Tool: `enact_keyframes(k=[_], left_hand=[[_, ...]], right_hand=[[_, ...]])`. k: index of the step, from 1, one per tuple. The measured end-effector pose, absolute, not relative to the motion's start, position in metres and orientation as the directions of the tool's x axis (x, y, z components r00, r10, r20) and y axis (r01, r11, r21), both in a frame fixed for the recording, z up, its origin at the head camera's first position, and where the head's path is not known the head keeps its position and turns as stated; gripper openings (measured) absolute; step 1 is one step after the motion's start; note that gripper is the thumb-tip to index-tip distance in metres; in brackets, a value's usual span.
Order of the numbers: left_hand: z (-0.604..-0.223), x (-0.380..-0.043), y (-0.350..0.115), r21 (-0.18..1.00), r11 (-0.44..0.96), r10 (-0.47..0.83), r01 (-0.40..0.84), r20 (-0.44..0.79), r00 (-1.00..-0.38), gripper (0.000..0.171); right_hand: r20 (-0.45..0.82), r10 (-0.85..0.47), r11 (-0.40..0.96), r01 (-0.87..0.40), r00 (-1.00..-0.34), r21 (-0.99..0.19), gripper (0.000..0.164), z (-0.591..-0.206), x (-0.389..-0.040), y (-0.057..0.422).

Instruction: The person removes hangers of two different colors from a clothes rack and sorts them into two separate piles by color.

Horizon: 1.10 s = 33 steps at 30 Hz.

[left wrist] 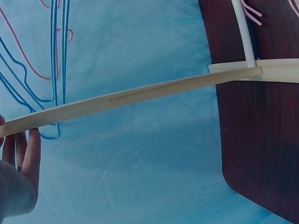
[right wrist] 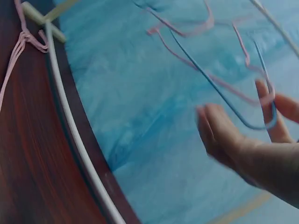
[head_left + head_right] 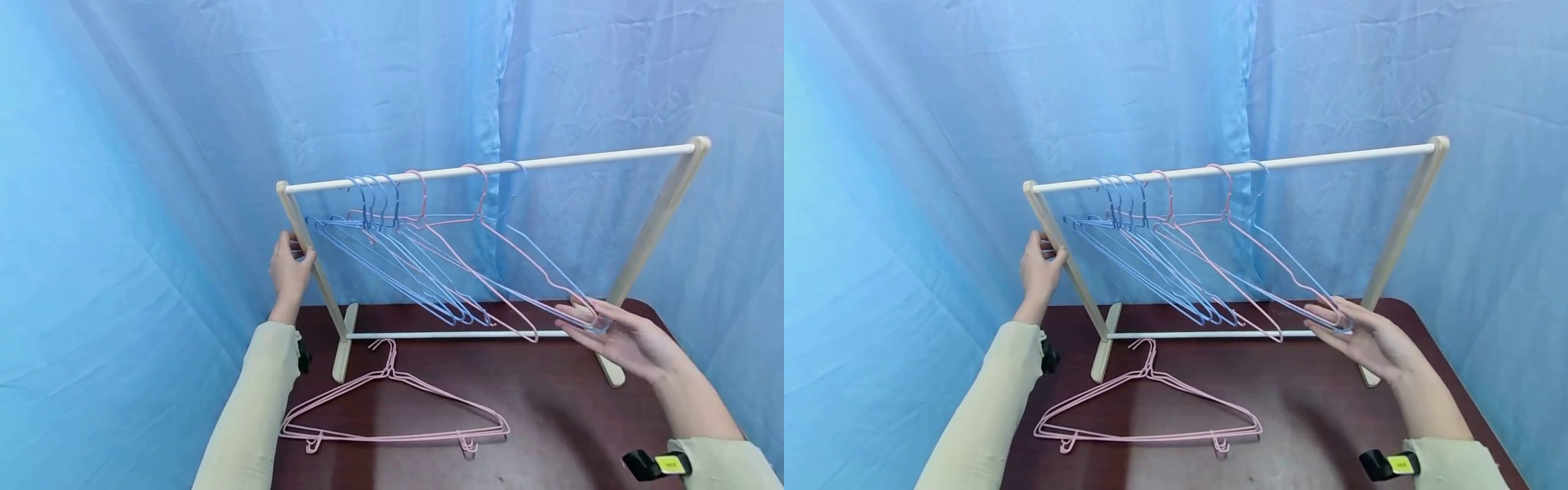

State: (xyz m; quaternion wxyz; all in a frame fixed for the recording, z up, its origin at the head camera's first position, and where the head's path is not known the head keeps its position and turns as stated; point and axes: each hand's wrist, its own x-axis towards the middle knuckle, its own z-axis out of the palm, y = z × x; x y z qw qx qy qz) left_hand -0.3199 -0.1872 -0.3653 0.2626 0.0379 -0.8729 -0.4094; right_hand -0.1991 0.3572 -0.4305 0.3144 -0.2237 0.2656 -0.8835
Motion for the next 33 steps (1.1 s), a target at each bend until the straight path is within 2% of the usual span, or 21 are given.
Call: enact_keyframes(k=[2, 5, 12, 18, 28, 33], left_hand=[[-0.365, -0.32, -0.187, 0.735, 0.661, -0.279, 0.149, 0.425, -0.861, 0.029], [-0.366, -0.32, -0.187, 0.737, 0.66, -0.277, 0.147, 0.42, -0.864, 0.028], [-0.367, -0.319, -0.187, 0.739, 0.656, -0.276, 0.152, 0.422, -0.863, 0.028], [-0.366, -0.32, -0.188, 0.735, 0.662, -0.28, 0.146, 0.423, -0.862, 0.028], [-0.365, -0.322, -0.188, 0.729, 0.67, -0.278, 0.142, 0.423, -0.862, 0.03], [-0.365, -0.323, -0.189, 0.726, 0.67, -0.27, 0.154, 0.432, -0.861, 0.03]], right_hand=[[0.248, -0.723, -0.644, 0.498, -0.645, -0.581, 0.065, -0.434, -0.205, 0.365], [0.271, -0.743, -0.635, 0.518, -0.611, -0.574, 0.066, -0.437, -0.21, 0.371], [0.247, -0.713, -0.588, 0.367, -0.656, -0.721, 0.062, -0.43, -0.208, 0.373], [0.273, -0.698, -0.583, 0.303, -0.662, -0.754, 0.056, -0.427, -0.209, 0.373], [0.187, -0.69, -0.568, 0.363, -0.699, -0.739, 0.053, -0.424, -0.215, 0.364], [0.078, -0.735, -0.432, 0.377, -0.674, -0.819, 0.054, -0.42, -0.222, 0.352]])
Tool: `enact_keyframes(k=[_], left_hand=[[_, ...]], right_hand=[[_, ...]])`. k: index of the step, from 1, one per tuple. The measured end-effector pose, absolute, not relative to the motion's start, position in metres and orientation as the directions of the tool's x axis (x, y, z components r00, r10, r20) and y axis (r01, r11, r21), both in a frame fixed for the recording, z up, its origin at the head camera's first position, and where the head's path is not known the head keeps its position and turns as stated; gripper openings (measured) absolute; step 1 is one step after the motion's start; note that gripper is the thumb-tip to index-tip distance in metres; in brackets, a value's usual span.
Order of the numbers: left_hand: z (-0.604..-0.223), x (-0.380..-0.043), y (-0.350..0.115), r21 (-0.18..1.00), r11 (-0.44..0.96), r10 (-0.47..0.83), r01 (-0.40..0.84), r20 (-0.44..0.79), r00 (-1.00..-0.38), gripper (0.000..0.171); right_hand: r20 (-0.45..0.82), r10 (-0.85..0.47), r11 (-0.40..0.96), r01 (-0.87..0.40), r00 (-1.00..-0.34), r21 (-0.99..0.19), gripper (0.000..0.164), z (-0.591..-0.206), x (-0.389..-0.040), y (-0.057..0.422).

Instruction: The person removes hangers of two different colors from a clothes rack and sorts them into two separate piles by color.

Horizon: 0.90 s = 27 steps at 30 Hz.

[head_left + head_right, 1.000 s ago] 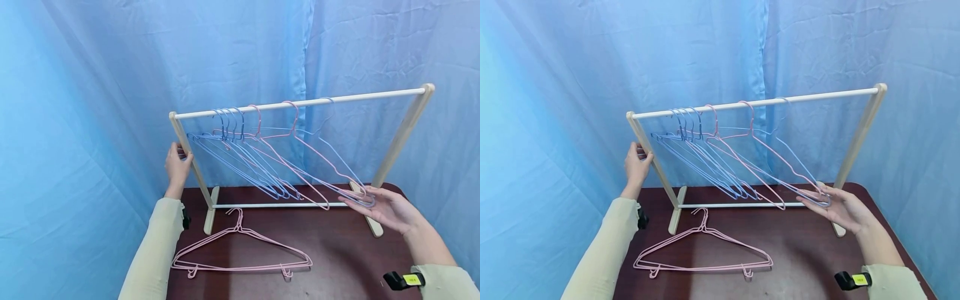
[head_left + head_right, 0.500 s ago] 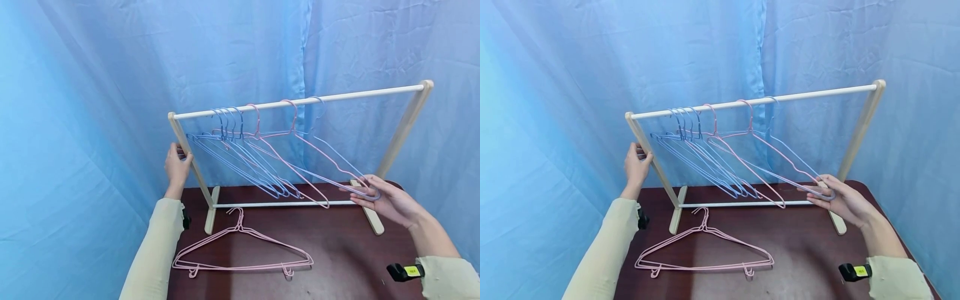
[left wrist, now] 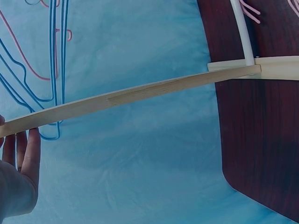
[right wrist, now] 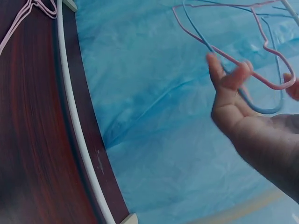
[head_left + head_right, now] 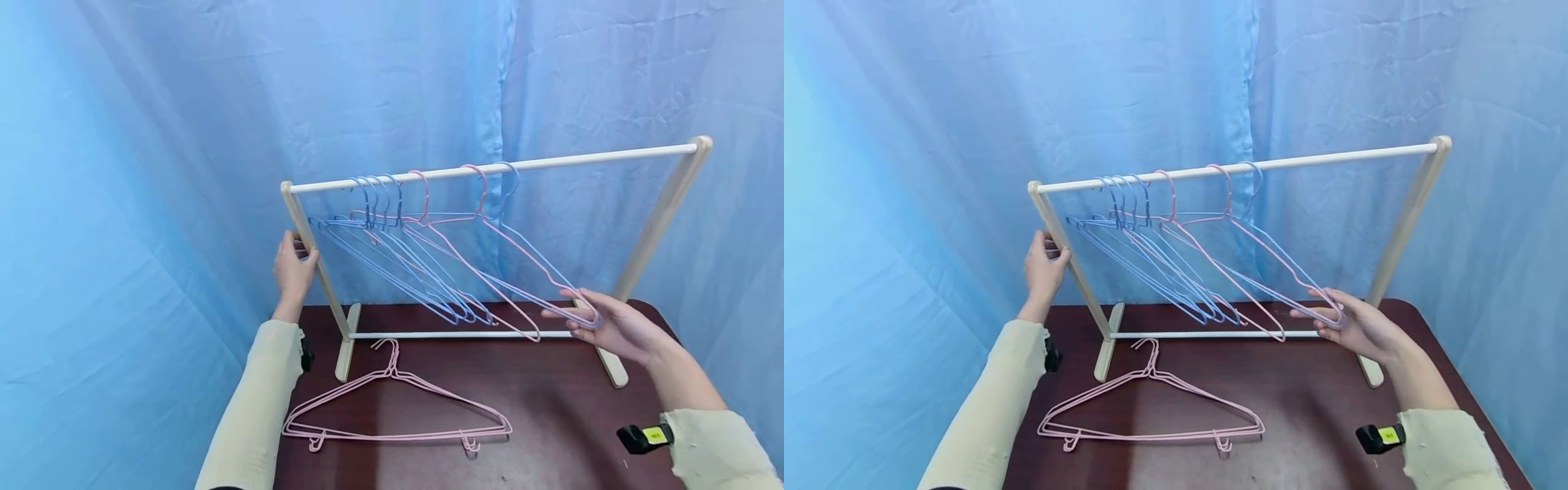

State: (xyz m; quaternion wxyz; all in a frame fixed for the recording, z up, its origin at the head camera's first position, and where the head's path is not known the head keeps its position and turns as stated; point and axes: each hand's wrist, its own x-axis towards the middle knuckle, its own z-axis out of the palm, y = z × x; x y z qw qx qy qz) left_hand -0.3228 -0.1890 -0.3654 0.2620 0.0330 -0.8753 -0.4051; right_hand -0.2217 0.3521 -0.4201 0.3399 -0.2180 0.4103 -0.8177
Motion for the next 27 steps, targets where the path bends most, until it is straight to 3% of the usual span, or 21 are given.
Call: enact_keyframes(k=[5, 8, 13, 18, 22, 27], left_hand=[[-0.364, -0.324, -0.189, 0.724, 0.67, -0.267, 0.162, 0.438, -0.858, 0.03], [-0.365, -0.324, -0.19, 0.727, 0.671, -0.278, 0.148, 0.432, -0.858, 0.03], [-0.366, -0.324, -0.189, 0.727, 0.671, -0.278, 0.143, 0.425, -0.862, 0.03], [-0.366, -0.323, -0.188, 0.734, 0.663, -0.276, 0.147, 0.422, -0.863, 0.03], [-0.366, -0.322, -0.188, 0.741, 0.656, -0.277, 0.147, 0.418, -0.865, 0.03], [-0.366, -0.323, -0.189, 0.739, 0.657, -0.279, 0.151, 0.424, -0.862, 0.03]], right_hand=[[0.008, -0.779, -0.303, 0.366, -0.627, -0.88, 0.063, -0.414, -0.225, 0.345], [-0.032, -0.769, -0.219, 0.311, -0.638, -0.925, 0.062, -0.41, -0.226, 0.341], [-0.124, -0.666, -0.026, 0.189, -0.735, -0.982, 0.057, -0.403, -0.224, 0.334], [-0.208, -0.546, 0.174, 0.133, -0.811, -0.976, 0.077, -0.398, -0.222, 0.326], [-0.23, -0.525, 0.2, 0.144, -0.82, -0.969, 0.071, -0.395, -0.223, 0.325], [-0.205, -0.587, 0.113, 0.172, -0.783, -0.979, 0.061, -0.394, -0.221, 0.328]])
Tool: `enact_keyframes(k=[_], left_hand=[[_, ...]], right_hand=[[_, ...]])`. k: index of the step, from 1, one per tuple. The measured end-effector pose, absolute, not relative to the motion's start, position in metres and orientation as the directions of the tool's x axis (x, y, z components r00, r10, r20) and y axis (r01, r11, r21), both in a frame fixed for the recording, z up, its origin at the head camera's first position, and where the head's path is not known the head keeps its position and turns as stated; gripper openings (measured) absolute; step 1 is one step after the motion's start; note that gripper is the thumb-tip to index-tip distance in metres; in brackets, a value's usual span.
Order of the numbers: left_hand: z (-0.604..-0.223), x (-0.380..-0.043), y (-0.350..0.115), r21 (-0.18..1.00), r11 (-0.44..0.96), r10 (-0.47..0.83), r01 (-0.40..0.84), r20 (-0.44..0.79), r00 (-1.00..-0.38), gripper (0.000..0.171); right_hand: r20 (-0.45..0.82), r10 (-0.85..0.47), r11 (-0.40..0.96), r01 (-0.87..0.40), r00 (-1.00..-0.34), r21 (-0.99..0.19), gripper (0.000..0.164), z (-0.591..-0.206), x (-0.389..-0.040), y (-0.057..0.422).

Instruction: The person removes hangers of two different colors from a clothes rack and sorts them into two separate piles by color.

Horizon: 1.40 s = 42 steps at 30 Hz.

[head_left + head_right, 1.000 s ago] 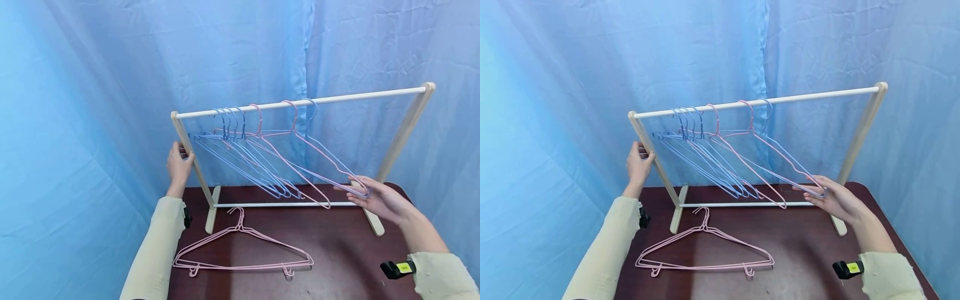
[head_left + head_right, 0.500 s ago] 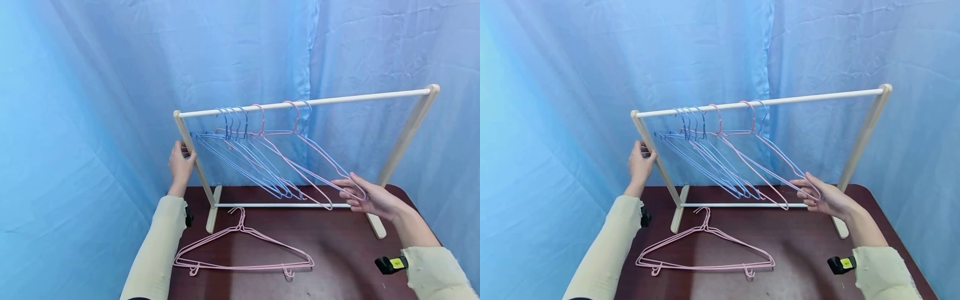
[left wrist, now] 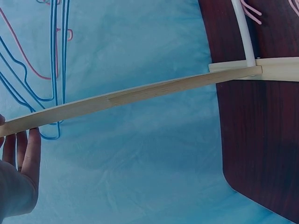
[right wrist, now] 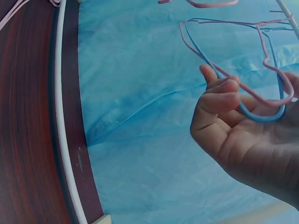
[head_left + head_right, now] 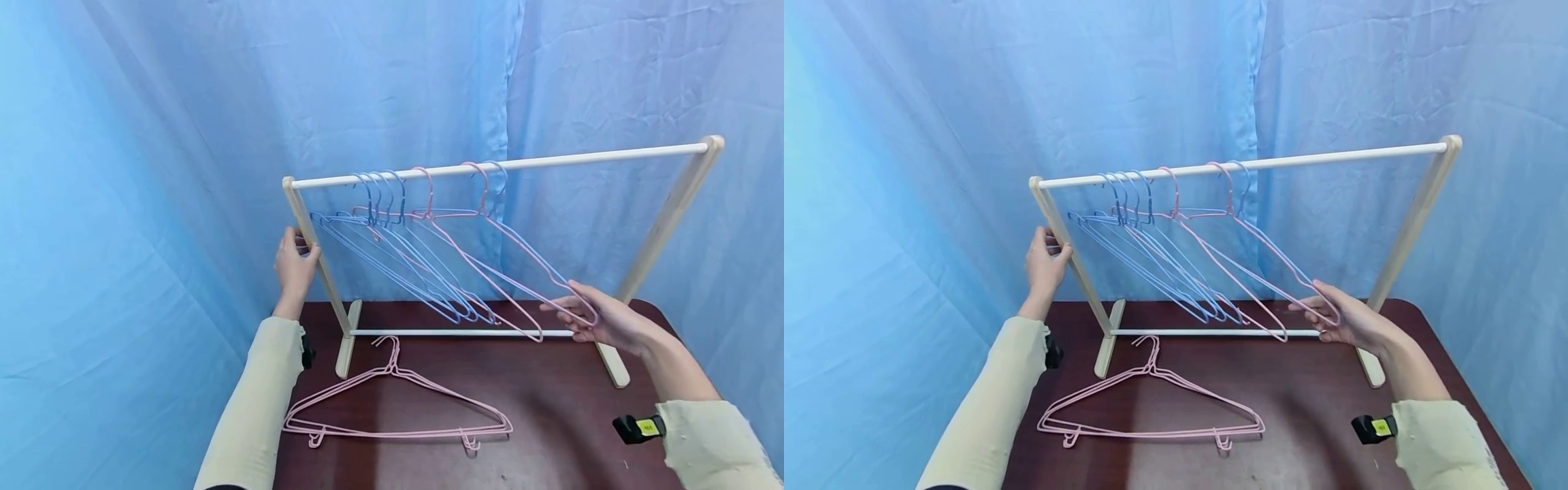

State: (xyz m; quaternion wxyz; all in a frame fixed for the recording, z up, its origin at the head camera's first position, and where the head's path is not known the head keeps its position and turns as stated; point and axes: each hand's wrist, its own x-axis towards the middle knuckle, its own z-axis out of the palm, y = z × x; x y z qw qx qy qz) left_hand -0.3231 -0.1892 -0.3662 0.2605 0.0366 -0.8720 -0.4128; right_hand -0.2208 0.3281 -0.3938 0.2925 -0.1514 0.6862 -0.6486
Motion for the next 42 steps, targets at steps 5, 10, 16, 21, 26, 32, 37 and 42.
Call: enact_keyframes(k=[5, 10, 16, 21, 26, 32, 37, 42], left_hand=[[-0.365, -0.323, -0.188, 0.74, 0.656, -0.278, 0.151, 0.422, -0.863, 0.031], [-0.362, -0.322, -0.188, 0.781, 0.605, -0.275, 0.153, 0.386, -0.88, 0.03], [-0.363, -0.307, -0.181, 0.785, 0.588, -0.332, 0.195, 0.455, -0.826, 0.047], [-0.363, -0.275, -0.151, 0.63, 0.675, -0.327, 0.385, 0.723, -0.609, 0.055], [-0.348, -0.234, -0.091, 0.464, 0.558, -0.115, 0.688, 0.864, -0.49, 0.033], [-0.345, -0.188, 0.003, 0.656, 0.251, 0.297, 0.712, 0.647, -0.702, 0.011], [-0.361, -0.171, 0.072, 0.777, 0.338, 0.51, 0.531, 0.323, -0.797, 0.031], [-0.374, -0.166, 0.108, 0.927, 0.232, 0.464, 0.294, 0.16, -0.871, 0.043]], right_hand=[[-0.147, -0.667, 0.017, 0.182, -0.73, -0.983, 0.062, -0.394, -0.214, 0.333], [-0.174, -0.605, 0.121, 0.127, -0.777, -0.985, 0.058, -0.394, -0.207, 0.331], [-0.183, -0.433, 0.221, 0.093, -0.883, -0.971, 0.048, -0.399, -0.198, 0.324], [-0.102, -0.367, 0.279, -0.005, -0.925, -0.96, 0.041, -0.402, -0.19, 0.318], [0.0, -0.37, 0.287, -0.114, -0.929, -0.951, 0.03, -0.402, -0.182, 0.321], [0.024, -0.359, 0.288, -0.135, -0.933, -0.948, 0.028, -0.403, -0.177, 0.328], [0.06, -0.388, 0.211, -0.152, -0.92, -0.965, 0.029, -0.404, -0.176, 0.332], [0.063, -0.395, 0.16, -0.136, -0.916, -0.978, 0.037, -0.405, -0.176, 0.333]])
